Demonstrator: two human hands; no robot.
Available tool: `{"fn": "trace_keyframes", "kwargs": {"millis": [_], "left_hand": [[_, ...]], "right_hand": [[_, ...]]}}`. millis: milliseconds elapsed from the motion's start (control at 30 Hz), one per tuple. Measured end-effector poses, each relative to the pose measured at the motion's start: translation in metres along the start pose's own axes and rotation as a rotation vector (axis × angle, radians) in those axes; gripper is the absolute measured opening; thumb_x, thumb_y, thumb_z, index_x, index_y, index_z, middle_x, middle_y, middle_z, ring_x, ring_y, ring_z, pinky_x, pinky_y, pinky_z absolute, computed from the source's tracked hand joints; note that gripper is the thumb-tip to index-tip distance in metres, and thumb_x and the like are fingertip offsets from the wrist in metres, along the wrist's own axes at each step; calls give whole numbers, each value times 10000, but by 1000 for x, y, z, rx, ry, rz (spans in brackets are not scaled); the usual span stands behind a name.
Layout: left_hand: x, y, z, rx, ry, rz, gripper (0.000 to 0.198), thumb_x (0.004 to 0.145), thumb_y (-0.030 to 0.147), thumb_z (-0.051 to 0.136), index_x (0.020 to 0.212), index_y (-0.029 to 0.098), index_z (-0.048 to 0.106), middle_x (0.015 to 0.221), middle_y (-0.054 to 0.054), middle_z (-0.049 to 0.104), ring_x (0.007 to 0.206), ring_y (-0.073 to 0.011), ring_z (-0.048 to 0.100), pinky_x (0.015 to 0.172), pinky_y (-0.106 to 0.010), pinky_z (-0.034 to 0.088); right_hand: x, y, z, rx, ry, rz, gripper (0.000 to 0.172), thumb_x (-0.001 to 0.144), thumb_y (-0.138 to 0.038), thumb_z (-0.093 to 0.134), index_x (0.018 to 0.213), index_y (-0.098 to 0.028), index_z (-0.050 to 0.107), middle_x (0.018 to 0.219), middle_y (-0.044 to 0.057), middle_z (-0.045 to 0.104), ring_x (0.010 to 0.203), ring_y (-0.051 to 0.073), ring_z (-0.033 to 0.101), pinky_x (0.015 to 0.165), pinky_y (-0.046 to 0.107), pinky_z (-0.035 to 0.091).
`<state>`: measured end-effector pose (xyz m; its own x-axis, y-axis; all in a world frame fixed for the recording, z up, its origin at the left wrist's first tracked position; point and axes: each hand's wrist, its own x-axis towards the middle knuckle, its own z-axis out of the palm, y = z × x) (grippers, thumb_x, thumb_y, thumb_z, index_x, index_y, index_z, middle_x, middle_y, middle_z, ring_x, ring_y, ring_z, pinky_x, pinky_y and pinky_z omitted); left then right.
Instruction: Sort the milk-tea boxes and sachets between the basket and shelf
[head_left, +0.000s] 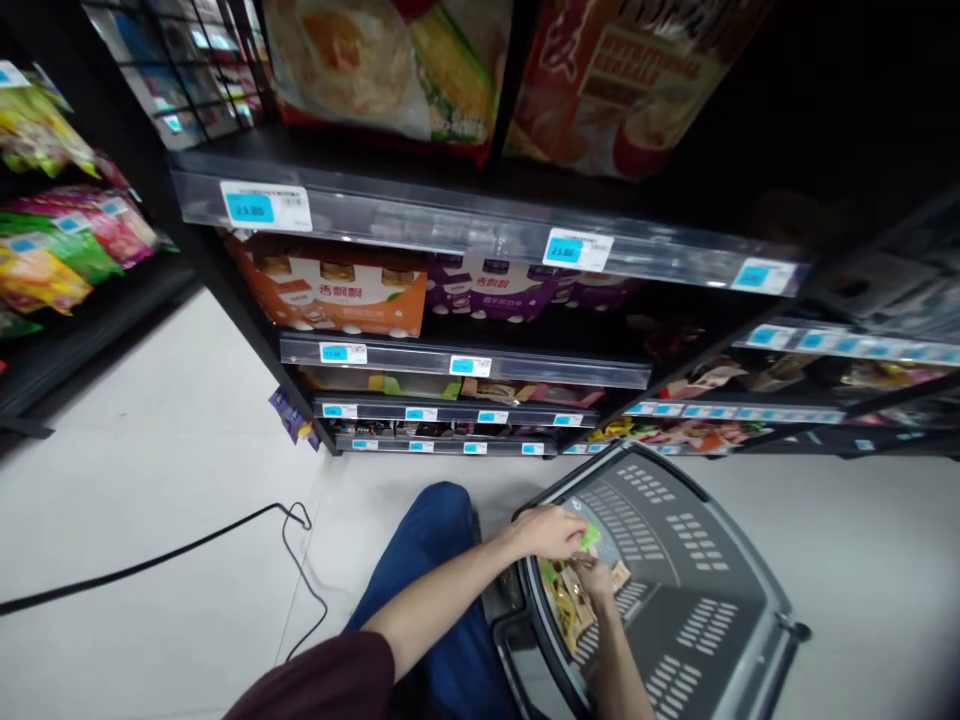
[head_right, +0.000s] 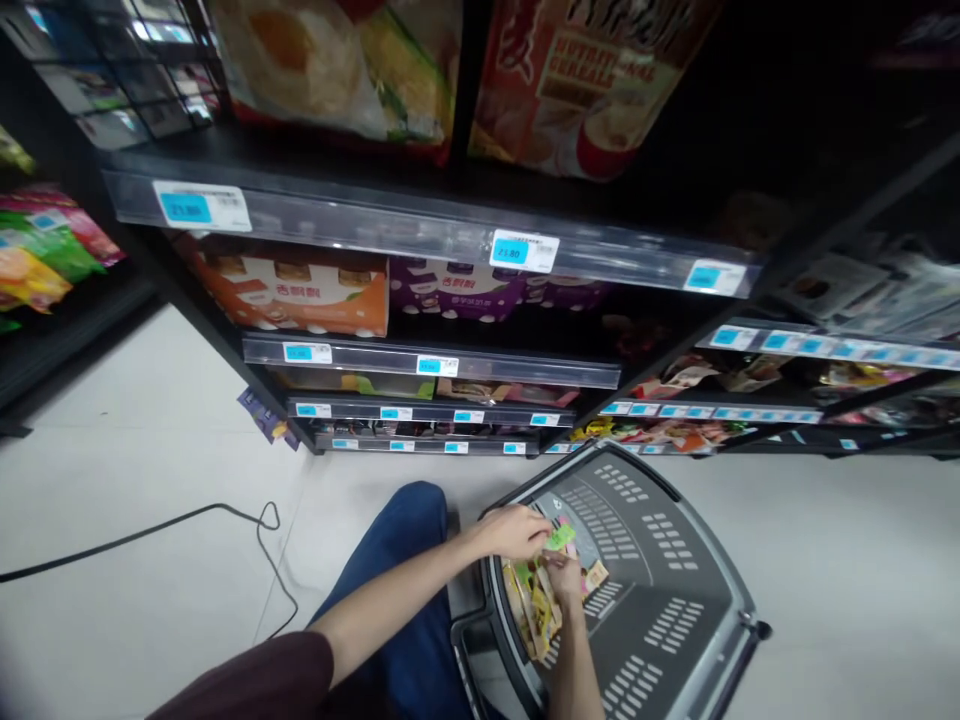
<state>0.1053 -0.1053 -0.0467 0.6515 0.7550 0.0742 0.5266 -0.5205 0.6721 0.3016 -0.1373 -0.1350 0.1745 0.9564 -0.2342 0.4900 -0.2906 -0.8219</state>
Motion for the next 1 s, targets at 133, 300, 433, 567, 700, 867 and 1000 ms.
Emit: {"fn": "trace_keyframes", "kwargs": {"millis": [133, 300, 433, 567, 700, 867, 1000], "left_hand": [[-7, 2, -2, 36, -4, 15, 278, 935, 221, 474, 1058, 206, 722, 1076, -88, 753, 945, -233, 731, 782, -312, 555], [-19, 6, -3, 38, 18, 44, 328, 966, 280, 469, 1208, 197, 674, 1155, -106, 729, 1047, -250, 715, 869, -332, 563], [-22, 9, -4, 3, 69, 10, 439, 984, 435, 504, 1360, 224, 584, 1267, -104, 695, 1137, -250, 689, 937, -339, 554], [-21, 6, -7, -30, 51, -9, 458, 946, 487, 571, 1347, 267, 610, 1115, -77, 754, 1029, -257, 729, 895, -355, 569], [-17, -1, -7, -95, 27, 4, 349, 965, 289, 523, 1285, 258, 659, 1176, -71, 747, 1100, -228, 707, 960, -330, 538], [-9, -11, -7, -236, -6, 27, 330, 922, 249, 594, 1241, 229, 678, 1069, -48, 773, 964, -178, 733, 885, -261, 556], [-5, -15, -8, -305, 17, 15, 254, 858, 191, 655, 1104, 213, 717, 926, -31, 780, 850, -177, 741, 809, -264, 575]], "right_hand": [[7, -11, -20, 158, 313, 92, 322, 473, -523, 702, 613, -235, 674, 611, 118, 685, 695, 382, 718, 620, 455, 600], [-8, -30, -45, 397, 498, 91, 503, 440, -558, 797, 779, -196, 711, 752, 90, 729, 741, 297, 728, 642, 368, 622], [-44, -46, -46, 651, 496, 47, 553, 437, -438, 899, 892, -192, 704, 865, 56, 736, 735, 219, 731, 676, 290, 629], [-76, -70, -21, 906, 501, 71, 570, 420, -306, 954, 897, -193, 663, 839, 0, 720, 692, 124, 711, 671, 174, 598], [-80, -86, 6, 924, 480, 94, 580, 395, -316, 955, 879, -174, 669, 797, 21, 727, 671, 141, 702, 640, 214, 598], [-71, -78, 13, 887, 488, 54, 461, 501, -391, 931, 808, -168, 669, 734, 39, 715, 625, 167, 679, 655, 301, 597], [-70, -75, 16, 782, 456, -15, 456, 584, -495, 892, 828, -185, 663, 767, 35, 710, 634, 173, 667, 612, 300, 581]]}}
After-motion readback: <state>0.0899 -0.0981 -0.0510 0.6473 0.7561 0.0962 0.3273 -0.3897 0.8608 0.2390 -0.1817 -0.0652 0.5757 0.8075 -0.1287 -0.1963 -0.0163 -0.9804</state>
